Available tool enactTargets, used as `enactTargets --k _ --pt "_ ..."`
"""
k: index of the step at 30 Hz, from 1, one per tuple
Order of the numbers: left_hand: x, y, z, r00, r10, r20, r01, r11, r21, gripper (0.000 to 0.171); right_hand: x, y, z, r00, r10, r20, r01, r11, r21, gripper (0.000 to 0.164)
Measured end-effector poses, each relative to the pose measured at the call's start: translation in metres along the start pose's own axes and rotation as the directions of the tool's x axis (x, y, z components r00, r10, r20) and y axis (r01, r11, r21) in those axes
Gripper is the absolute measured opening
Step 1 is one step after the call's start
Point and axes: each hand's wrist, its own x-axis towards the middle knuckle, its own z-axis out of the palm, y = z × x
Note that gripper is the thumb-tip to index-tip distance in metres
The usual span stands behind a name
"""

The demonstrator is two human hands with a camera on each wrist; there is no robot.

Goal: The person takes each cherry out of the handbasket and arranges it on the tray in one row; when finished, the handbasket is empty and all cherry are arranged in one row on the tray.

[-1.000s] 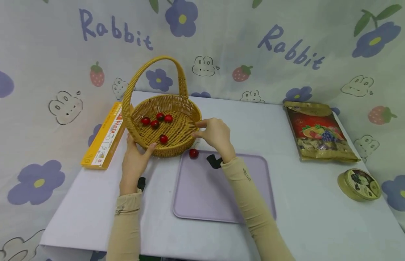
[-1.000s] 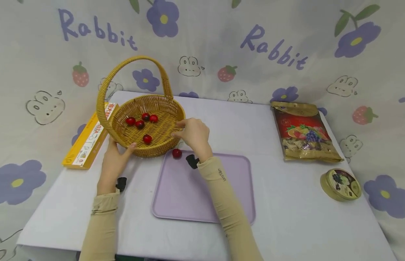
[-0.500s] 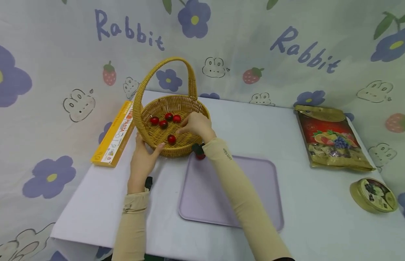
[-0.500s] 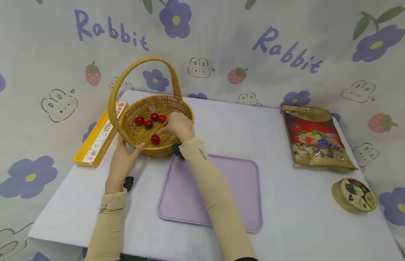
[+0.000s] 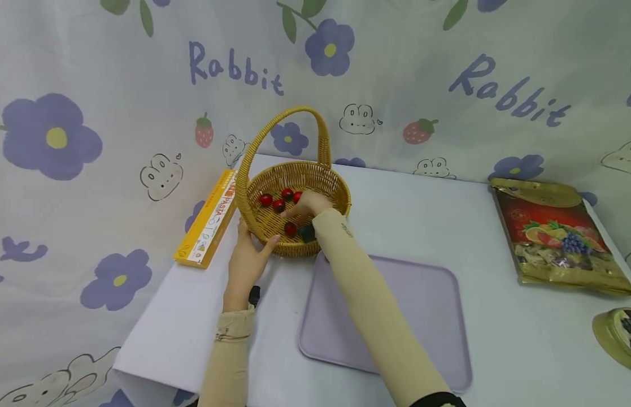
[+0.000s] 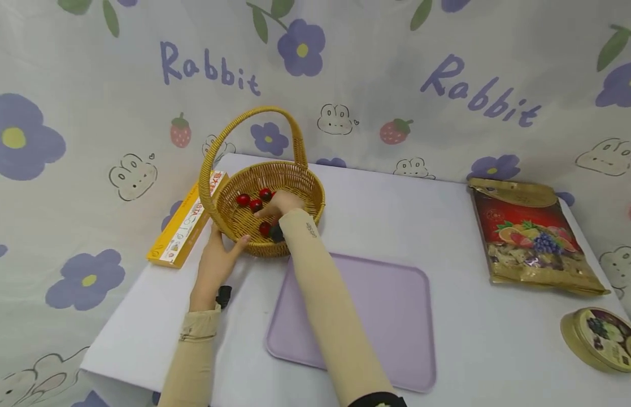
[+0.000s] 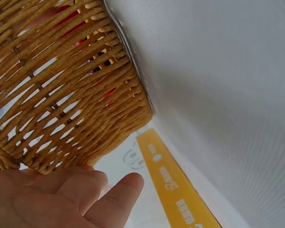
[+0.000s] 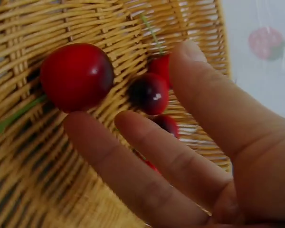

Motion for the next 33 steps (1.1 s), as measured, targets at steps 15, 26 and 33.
enactTargets --k 15,26,33 --pt "-0.007 -0.001 0.009 0.999 0.028 -0.035 -0.029 0.999 -0.022 0.1 0.038 -0.006 0.026 0.925 -0.151 0.347 0.137 0.988 0.066 0.042" --pt "-0.005 -0.003 0.007 0.999 0.021 -0.03 -0.022 0.999 -0.041 0.098 0.05 -0.022 0.035 0.886 -0.274 0.373 0.216 0.958 0.191 0.052" --pt "0.001 -0.004 0.004 0.998 0.052 -0.037 -0.053 0.998 -0.031 0.097 0.058 -0.026 0.036 0.914 -0.273 0.301 0.206 0.949 0.237 0.062"
